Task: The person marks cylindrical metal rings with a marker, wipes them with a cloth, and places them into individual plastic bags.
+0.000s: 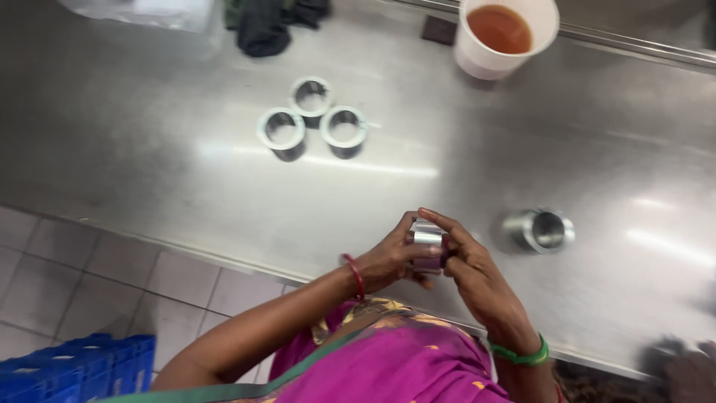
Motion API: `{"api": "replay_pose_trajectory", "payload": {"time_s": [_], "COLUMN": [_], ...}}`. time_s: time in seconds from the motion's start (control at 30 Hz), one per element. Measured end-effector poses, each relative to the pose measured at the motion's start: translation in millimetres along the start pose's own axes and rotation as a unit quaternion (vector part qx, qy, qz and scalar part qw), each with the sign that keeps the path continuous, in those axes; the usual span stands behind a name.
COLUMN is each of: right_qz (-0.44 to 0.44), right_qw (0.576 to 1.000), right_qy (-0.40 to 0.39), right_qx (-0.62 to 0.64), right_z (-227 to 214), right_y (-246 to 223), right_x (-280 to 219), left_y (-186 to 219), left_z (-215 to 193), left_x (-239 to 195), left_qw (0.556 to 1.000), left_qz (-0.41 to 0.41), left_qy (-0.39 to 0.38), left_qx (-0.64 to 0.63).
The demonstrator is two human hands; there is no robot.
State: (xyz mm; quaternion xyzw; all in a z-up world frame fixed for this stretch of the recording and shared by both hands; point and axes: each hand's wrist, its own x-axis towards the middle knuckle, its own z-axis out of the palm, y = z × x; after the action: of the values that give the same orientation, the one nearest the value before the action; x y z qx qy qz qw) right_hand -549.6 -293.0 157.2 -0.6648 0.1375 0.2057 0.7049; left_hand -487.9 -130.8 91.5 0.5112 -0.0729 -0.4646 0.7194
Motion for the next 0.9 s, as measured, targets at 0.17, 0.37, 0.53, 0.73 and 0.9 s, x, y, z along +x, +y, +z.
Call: {"api": "replay_pose_trajectory", "payload": {"time_s": [0.17, 0.37, 0.53, 0.73, 0.9], "right_qz": [0.005, -0.036, -0.091, -0.107, -0.115], "right_qw": [0.996, 0.965, 0.902, 0.846, 0.853], "right_qy": [0.073, 0.241, 0.395, 0.504, 0.507], "right_qx": [0.05, 0.093, 0.148, 0.136, 0.056], "right_z": [14, -36, -82, -109, -121], "right_y": [12, 42, 50, 40, 59], "right_x": [36, 25, -29, -83, -101], "left_y": [39, 83, 64, 12, -1], "left_z": [-58, -128, -119, 29, 119], "left_x": [-31, -38, 12, 119, 175], "left_qw": [0.918, 0.725, 0.605, 0.651, 0.635], "left_qz": [0.096, 0.033, 0.146, 0.354, 0.205], "left_qy": [0.083, 0.153, 0.192, 0.041, -0.126], "left_qx": [0.375, 0.671, 0.759, 0.67, 0.734]}}
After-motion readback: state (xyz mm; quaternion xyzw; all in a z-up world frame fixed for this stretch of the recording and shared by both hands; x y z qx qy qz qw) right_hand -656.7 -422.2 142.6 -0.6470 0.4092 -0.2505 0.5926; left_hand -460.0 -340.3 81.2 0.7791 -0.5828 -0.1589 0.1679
